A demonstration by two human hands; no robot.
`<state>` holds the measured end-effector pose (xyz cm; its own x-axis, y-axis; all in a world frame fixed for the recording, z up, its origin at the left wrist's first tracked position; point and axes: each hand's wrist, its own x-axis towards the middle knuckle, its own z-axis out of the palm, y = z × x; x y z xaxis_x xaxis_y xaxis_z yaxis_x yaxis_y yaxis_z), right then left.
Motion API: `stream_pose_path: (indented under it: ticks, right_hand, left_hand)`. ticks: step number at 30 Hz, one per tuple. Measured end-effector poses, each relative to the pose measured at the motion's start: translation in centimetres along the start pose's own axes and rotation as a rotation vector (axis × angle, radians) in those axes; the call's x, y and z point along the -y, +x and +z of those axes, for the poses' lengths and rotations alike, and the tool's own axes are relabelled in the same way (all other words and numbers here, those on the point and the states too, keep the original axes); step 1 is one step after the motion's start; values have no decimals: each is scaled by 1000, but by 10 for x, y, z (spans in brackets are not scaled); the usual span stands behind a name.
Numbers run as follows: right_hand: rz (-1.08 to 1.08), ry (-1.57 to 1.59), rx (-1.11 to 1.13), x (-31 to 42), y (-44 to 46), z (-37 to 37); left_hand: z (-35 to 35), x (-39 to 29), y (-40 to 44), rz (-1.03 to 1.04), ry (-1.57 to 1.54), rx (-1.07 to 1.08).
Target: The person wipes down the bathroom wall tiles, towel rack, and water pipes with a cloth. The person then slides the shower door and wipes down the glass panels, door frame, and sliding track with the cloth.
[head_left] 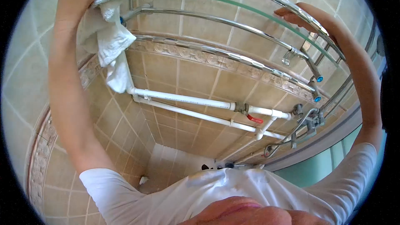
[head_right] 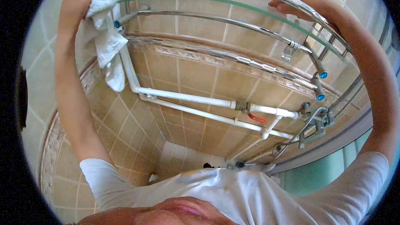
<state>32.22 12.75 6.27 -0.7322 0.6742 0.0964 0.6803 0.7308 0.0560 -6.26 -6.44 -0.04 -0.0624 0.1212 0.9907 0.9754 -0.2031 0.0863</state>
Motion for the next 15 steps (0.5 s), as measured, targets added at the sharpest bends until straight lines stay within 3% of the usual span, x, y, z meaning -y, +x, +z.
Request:
stream_pose_path:
  ticks: [2,4,5,10,12,15]
  right_hand:
    - [10,-61,-25,-2,1,1]
    - [27,-13,-30,-2,4,0]
    - [22,-49,-28,1,4,-1]
    - [20,-49,-24,2,5,-11]
    - [-168,-91,-371,-11,3,-6]
    - [-58,-73,-459,32,-8,-15]
  left_hand:
    - [-4,9,3,-20,-29,71]
    - [-10,66,16,-236,-169,231]
    - [-13,69,17,-233,-164,235]
    - [-40,69,9,-279,54,88]
    - [-41,48,-11,-242,73,-17]
    - [-34,31,-37,-90,25,-146]
